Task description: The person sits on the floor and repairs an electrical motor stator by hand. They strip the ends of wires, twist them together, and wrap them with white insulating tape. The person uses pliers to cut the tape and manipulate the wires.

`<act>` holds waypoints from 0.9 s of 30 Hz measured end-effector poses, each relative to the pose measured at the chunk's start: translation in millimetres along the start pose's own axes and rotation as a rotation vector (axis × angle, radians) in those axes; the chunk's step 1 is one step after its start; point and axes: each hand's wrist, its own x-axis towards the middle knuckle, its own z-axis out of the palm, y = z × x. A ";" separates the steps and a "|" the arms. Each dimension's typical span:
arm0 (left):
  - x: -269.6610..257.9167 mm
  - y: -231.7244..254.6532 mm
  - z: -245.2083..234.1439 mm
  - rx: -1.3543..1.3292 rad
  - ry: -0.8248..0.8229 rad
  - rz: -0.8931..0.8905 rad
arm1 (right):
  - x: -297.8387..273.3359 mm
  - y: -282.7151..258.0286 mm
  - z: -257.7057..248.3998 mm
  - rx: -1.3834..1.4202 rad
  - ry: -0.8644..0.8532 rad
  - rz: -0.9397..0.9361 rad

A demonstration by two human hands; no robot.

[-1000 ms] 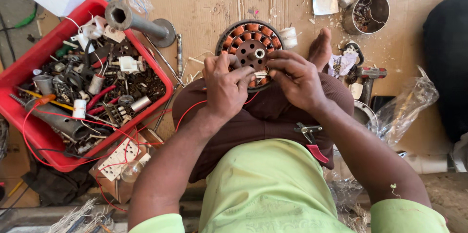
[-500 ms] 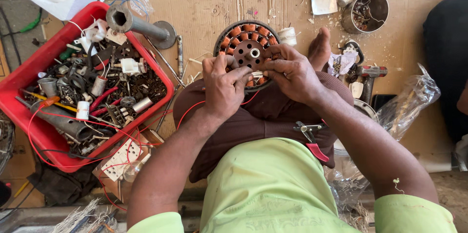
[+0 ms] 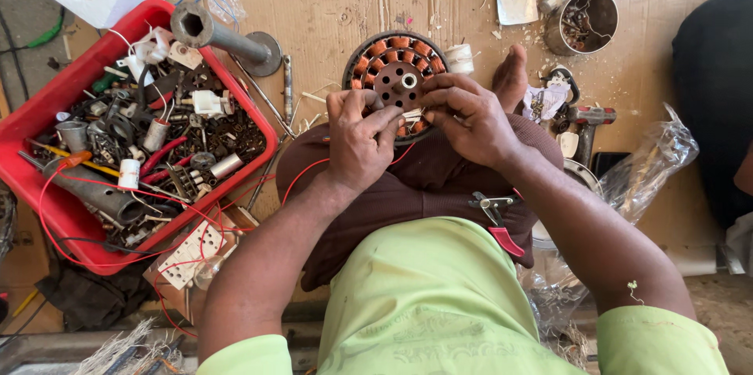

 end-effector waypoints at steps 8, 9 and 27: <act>0.2 -5.0 1.1 0.007 -0.018 0.017 | -9.1 3.8 7.8 0.024 0.072 0.019; 0.8 -5.6 1.3 0.005 -0.017 0.016 | -8.9 4.6 8.1 0.014 0.069 0.015; 0.2 -4.8 -0.4 -0.004 -0.020 0.016 | -5.0 0.3 24.3 -0.066 0.091 0.009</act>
